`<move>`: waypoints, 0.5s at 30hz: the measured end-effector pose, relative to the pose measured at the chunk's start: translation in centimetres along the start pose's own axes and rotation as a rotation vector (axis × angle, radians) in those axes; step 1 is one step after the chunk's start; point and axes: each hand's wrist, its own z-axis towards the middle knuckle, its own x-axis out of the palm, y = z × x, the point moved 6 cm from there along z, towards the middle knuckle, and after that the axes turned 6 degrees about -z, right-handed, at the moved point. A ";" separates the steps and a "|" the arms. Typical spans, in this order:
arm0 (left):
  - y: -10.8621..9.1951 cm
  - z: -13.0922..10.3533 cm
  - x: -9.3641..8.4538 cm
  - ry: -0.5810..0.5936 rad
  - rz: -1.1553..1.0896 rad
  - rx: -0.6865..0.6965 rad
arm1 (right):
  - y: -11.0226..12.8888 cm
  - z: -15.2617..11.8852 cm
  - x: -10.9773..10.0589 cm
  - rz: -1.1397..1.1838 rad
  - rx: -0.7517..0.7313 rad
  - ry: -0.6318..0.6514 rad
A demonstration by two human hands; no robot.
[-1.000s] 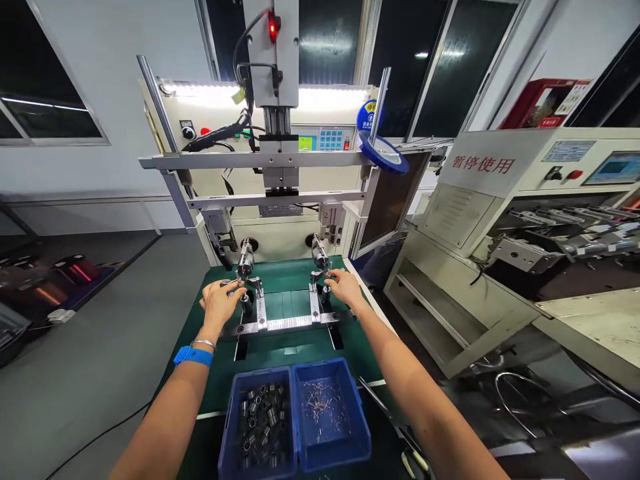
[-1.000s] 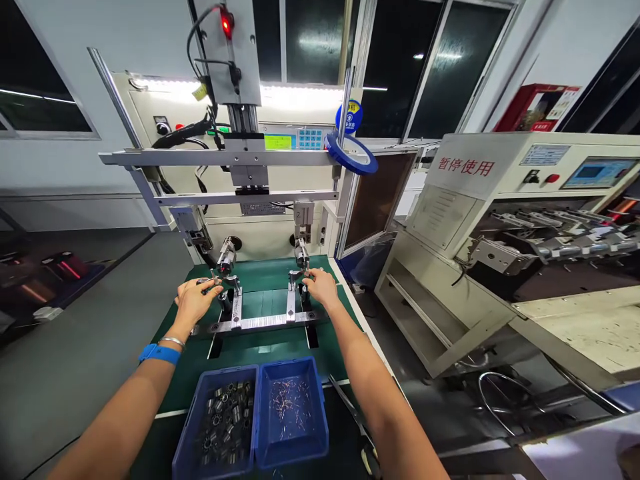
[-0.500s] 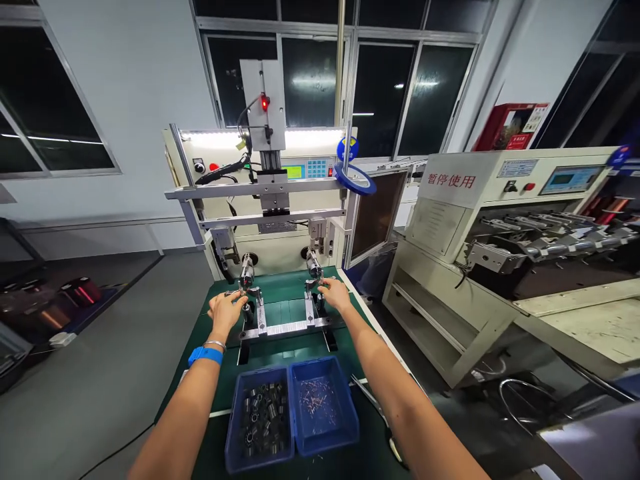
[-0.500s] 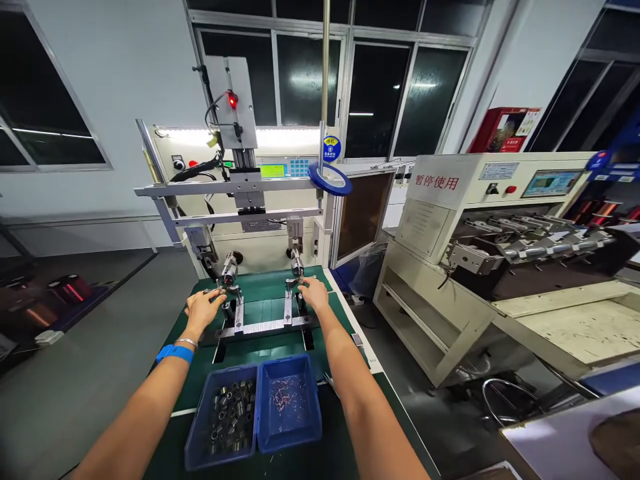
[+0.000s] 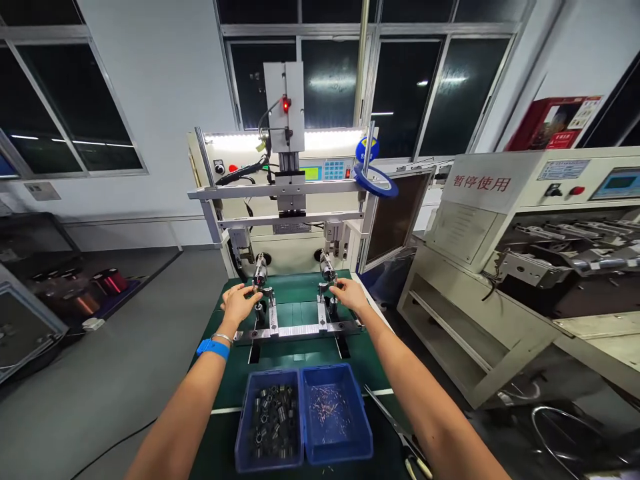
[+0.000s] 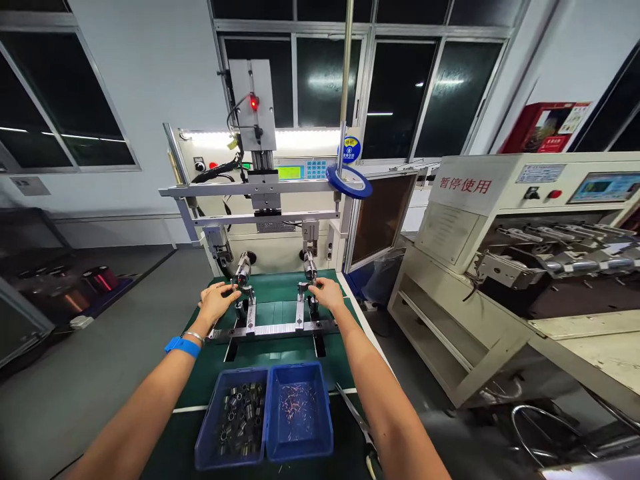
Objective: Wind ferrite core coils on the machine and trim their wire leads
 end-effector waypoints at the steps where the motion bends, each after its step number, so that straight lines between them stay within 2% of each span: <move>1: -0.2 0.1 -0.2 -0.013 -0.005 -0.001 | 0.1 0.0 -0.1 0.015 0.002 -0.009; 5: -0.5 0.2 -0.3 -0.050 -0.023 0.005 | 0.2 0.1 -0.1 0.061 0.020 -0.041; 10: -1.0 -0.2 -0.4 -0.053 -0.033 0.042 | 0.6 -0.5 -0.2 0.117 0.026 -0.010; 13: -1.1 -1.7 -2.2 -0.044 -0.038 0.087 | 0.3 -3.9 -2.0 0.151 0.014 0.006; 15: 0.3 -4.2 -4.3 -0.026 -0.043 0.110 | -1.1 -8.3 -3.9 0.170 -0.004 0.019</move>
